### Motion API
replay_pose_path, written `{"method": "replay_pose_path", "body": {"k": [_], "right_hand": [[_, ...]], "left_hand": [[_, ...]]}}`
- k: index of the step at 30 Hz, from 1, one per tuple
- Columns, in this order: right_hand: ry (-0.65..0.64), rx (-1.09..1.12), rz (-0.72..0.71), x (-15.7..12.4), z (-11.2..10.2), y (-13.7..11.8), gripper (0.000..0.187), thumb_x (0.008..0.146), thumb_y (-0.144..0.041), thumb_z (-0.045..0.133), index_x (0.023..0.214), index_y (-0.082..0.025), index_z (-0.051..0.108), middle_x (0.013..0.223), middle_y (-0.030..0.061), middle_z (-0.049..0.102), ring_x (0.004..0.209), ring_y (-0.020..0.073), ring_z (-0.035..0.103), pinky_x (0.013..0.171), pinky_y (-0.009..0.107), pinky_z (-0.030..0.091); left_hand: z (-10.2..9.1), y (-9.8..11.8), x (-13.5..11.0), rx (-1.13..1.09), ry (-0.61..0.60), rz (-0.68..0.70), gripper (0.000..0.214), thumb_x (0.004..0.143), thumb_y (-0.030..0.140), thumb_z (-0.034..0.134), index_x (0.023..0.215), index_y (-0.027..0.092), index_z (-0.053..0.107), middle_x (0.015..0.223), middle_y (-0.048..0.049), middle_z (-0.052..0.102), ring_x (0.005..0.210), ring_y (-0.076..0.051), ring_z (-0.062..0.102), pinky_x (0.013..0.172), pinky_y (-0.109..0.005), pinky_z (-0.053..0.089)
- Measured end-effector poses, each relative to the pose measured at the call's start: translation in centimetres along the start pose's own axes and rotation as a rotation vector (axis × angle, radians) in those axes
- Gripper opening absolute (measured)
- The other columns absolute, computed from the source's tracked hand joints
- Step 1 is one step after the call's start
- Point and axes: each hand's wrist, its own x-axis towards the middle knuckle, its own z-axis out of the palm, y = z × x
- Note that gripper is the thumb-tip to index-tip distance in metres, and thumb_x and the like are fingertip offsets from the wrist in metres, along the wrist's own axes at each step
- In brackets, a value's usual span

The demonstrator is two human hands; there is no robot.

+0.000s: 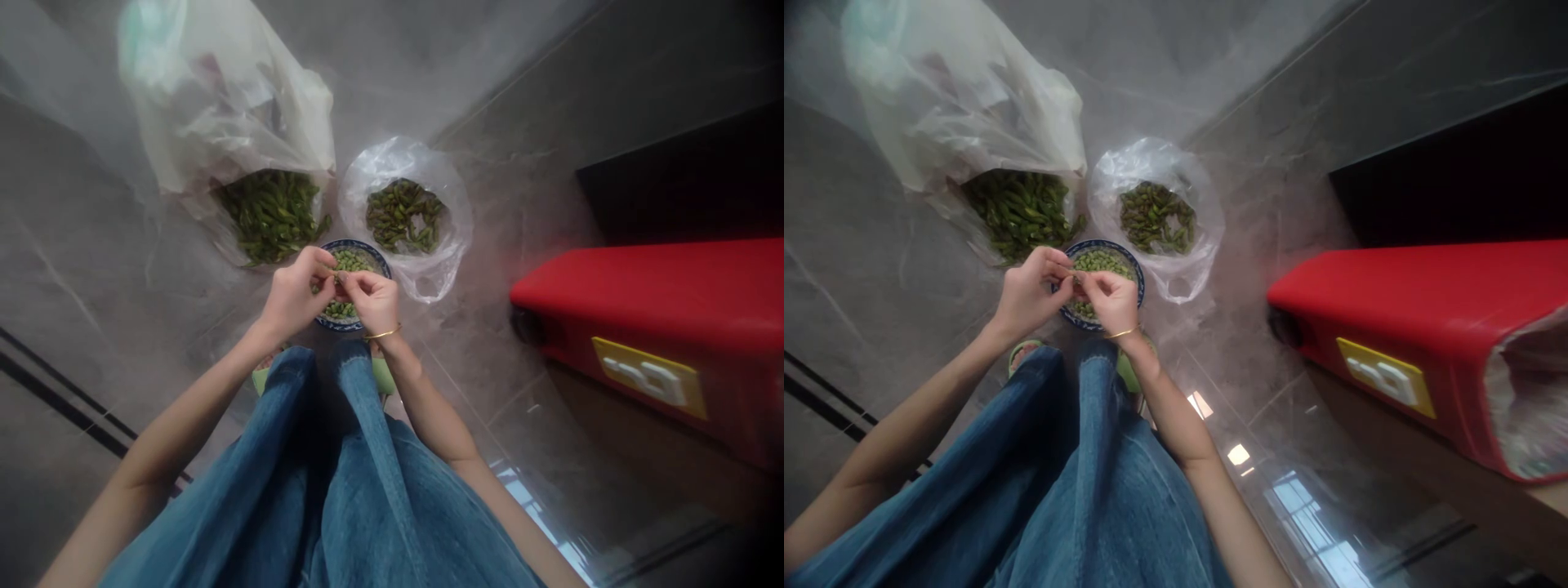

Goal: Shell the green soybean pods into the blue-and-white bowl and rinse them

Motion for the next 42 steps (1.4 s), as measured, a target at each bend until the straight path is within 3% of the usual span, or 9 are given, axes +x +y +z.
{"method": "replay_pose_path", "body": {"k": [10, 17, 20, 23, 27, 31, 37, 42], "right_hand": [[-0.069, -0.252, -0.114, -0.1, -0.8, 1.1, 0.03, 0.074, -0.05, 0.068, 0.075, -0.02, 0.07, 0.07, 0.0023, 0.071, 0.064, 0.0164, 0.066, 0.066, 0.03, 0.055], [-0.189, -0.406, -0.181, 0.0, -1.6, 0.7, 0.027, 0.079, -0.047, 0.064, 0.074, -0.021, 0.071, 0.069, 0.0013, 0.069, 0.063, 0.0148, 0.062, 0.064, 0.028, 0.051], [-0.258, -0.405, -0.14, 0.3, -2.3, 0.3, 0.034, 0.078, -0.052, 0.064, 0.067, -0.02, 0.068, 0.063, 0.0003, 0.066, 0.059, 0.0138, 0.06, 0.061, 0.027, 0.05], [-0.269, -0.214, -0.012, 0.7, -2.6, 0.2, 0.04, 0.07, -0.061, 0.067, 0.069, -0.021, 0.064, 0.062, -0.0009, 0.065, 0.059, 0.0149, 0.062, 0.06, 0.028, 0.053], [-0.268, -0.018, 0.16, 1.1, -2.4, 0.1, 0.049, 0.057, -0.068, 0.072, 0.071, -0.023, 0.06, 0.057, -0.0036, 0.064, 0.054, 0.0158, 0.064, 0.053, 0.029, 0.054], [-0.271, 0.03, 0.202, 1.1, -1.8, 0.3, 0.051, 0.056, -0.07, 0.071, 0.071, -0.024, 0.056, 0.055, -0.0045, 0.062, 0.05, 0.0142, 0.061, 0.049, 0.027, 0.053], [-0.276, 0.087, 0.233, 0.9, -1.5, 0.5, 0.052, 0.056, -0.069, 0.073, 0.073, -0.022, 0.057, 0.063, -0.0015, 0.068, 0.058, 0.0157, 0.066, 0.053, 0.027, 0.055], [-0.197, 0.153, 0.255, 0.6, -1.4, 0.7, 0.045, 0.055, -0.054, 0.079, 0.08, -0.021, 0.061, 0.073, -0.0017, 0.069, 0.068, 0.0143, 0.067, 0.063, 0.027, 0.058]], "left_hand": [[0.4, -1.3, 0.2, -0.359, 0.001, -0.35, 0.019, 0.067, 0.015, 0.061, 0.085, 0.017, 0.054, 0.063, 0.0024, 0.066, 0.053, -0.011, 0.065, 0.051, -0.019, 0.051], [0.0, -2.3, 0.4, -0.526, -0.126, -0.578, 0.021, 0.068, 0.014, 0.062, 0.086, 0.016, 0.052, 0.055, 0.0019, 0.062, 0.05, -0.014, 0.064, 0.049, -0.023, 0.052], [0.0, -2.5, 0.4, -0.491, -0.155, -0.501, 0.021, 0.068, 0.015, 0.062, 0.086, 0.017, 0.051, 0.054, 0.0026, 0.062, 0.049, -0.013, 0.063, 0.047, -0.021, 0.05], [0.1, -2.0, 0.2, -0.435, -0.151, -0.36, 0.023, 0.069, 0.017, 0.063, 0.089, 0.018, 0.052, 0.059, 0.0029, 0.065, 0.05, -0.011, 0.062, 0.046, -0.018, 0.047], [0.5, -0.9, -0.1, -0.397, -0.126, -0.196, 0.029, 0.072, 0.018, 0.064, 0.098, 0.019, 0.051, 0.076, 0.0003, 0.069, 0.064, -0.011, 0.067, 0.059, -0.02, 0.054], [0.9, -0.6, -0.4, -0.321, -0.042, -0.104, 0.03, 0.073, 0.016, 0.062, 0.101, 0.019, 0.05, 0.081, 0.0006, 0.067, 0.075, -0.012, 0.069, 0.069, -0.022, 0.057], [0.4, -0.9, -0.5, -0.253, -0.061, -0.094, 0.028, 0.078, 0.015, 0.06, 0.105, 0.017, 0.056, 0.086, -0.0026, 0.072, 0.083, -0.015, 0.072, 0.075, -0.025, 0.059], [0.8, -0.6, -0.7, 0.032, -0.001, 0.057, 0.02, 0.081, 0.011, 0.058, 0.1, 0.018, 0.06, 0.094, -0.0028, 0.072, 0.087, -0.015, 0.07, 0.078, -0.025, 0.056]]}}
